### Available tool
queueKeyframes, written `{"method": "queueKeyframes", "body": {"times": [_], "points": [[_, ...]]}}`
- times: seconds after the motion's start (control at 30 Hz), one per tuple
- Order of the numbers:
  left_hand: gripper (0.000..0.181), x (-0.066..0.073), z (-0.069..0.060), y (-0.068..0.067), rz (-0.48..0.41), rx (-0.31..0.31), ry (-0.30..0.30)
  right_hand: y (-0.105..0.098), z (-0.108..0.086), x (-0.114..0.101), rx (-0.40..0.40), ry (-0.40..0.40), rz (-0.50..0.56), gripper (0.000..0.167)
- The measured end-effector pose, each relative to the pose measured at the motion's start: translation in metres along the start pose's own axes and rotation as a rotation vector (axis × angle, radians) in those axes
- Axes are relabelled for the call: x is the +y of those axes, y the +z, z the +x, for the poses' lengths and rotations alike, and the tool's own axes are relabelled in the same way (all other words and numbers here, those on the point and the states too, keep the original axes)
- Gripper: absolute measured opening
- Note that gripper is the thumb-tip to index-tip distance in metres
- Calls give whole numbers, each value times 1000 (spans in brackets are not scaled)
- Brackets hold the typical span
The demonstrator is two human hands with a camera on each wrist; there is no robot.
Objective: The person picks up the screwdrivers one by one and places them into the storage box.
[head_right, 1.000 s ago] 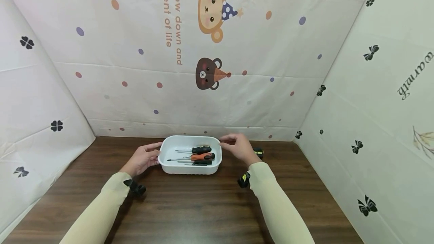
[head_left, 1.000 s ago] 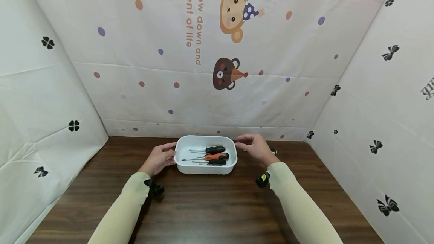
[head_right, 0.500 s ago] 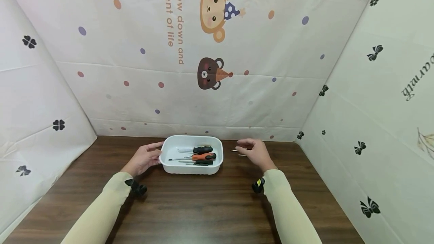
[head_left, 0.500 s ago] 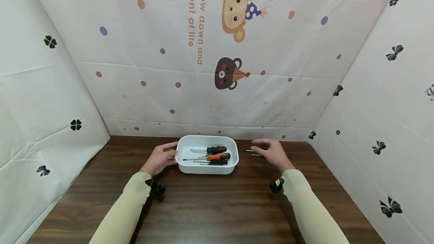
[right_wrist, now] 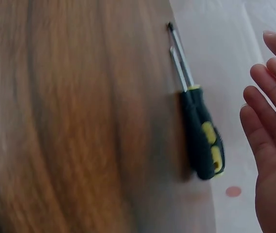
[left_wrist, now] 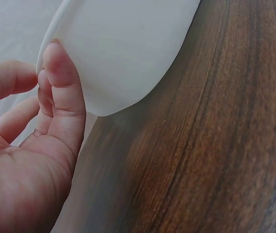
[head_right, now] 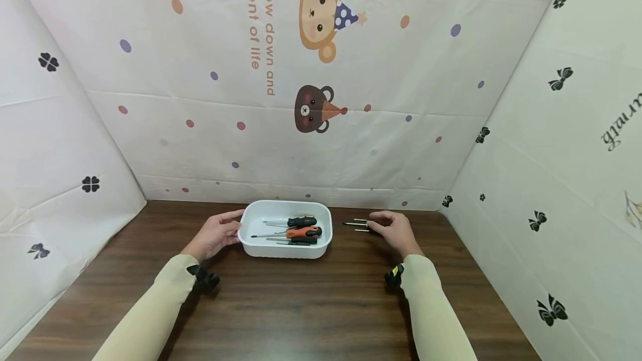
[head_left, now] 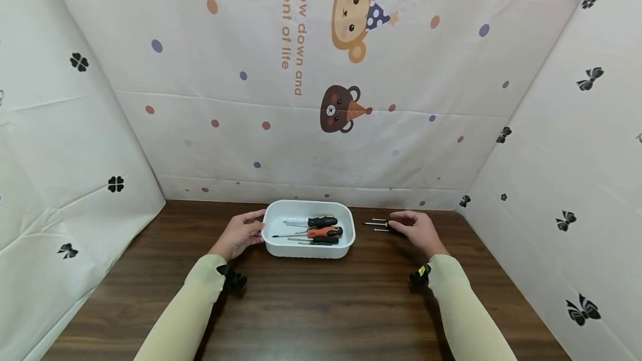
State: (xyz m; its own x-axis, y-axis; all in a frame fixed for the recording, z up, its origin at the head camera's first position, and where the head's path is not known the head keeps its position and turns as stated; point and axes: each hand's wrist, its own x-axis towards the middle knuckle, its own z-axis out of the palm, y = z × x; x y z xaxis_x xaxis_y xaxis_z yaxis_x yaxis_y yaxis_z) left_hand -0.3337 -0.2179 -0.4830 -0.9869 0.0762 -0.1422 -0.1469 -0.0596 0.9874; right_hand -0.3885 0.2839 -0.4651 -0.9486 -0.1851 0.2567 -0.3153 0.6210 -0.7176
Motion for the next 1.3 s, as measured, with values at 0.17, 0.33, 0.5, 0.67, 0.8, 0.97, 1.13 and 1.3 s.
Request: {"method": "queueKeyframes", "body": {"times": [0.17,0.33,0.5,0.67,0.8,0.97,1.13,1.3], "points": [[56,0,0,0,5,0,2,-1,-2,14,0,-5,-69,34],[55,0,-1,1,11,2,7,-3,-3,27,16,0,-121,31],[54,-1,0,1,11,-1,9,-7,-2,31,27,2,-143,31],[55,-1,0,0,4,-10,14,-9,0,33,23,-11,-189,28],[56,-1,-1,0,-4,-20,16,-10,0,33,14,-12,-205,26],[55,-1,0,0,-7,-19,13,-12,0,33,-6,8,-219,24],[55,-2,0,-1,-9,-20,10,-12,1,36,-43,46,-212,23],[56,-2,0,-1,-6,-21,9,-11,2,40,-66,46,-221,22]]}}
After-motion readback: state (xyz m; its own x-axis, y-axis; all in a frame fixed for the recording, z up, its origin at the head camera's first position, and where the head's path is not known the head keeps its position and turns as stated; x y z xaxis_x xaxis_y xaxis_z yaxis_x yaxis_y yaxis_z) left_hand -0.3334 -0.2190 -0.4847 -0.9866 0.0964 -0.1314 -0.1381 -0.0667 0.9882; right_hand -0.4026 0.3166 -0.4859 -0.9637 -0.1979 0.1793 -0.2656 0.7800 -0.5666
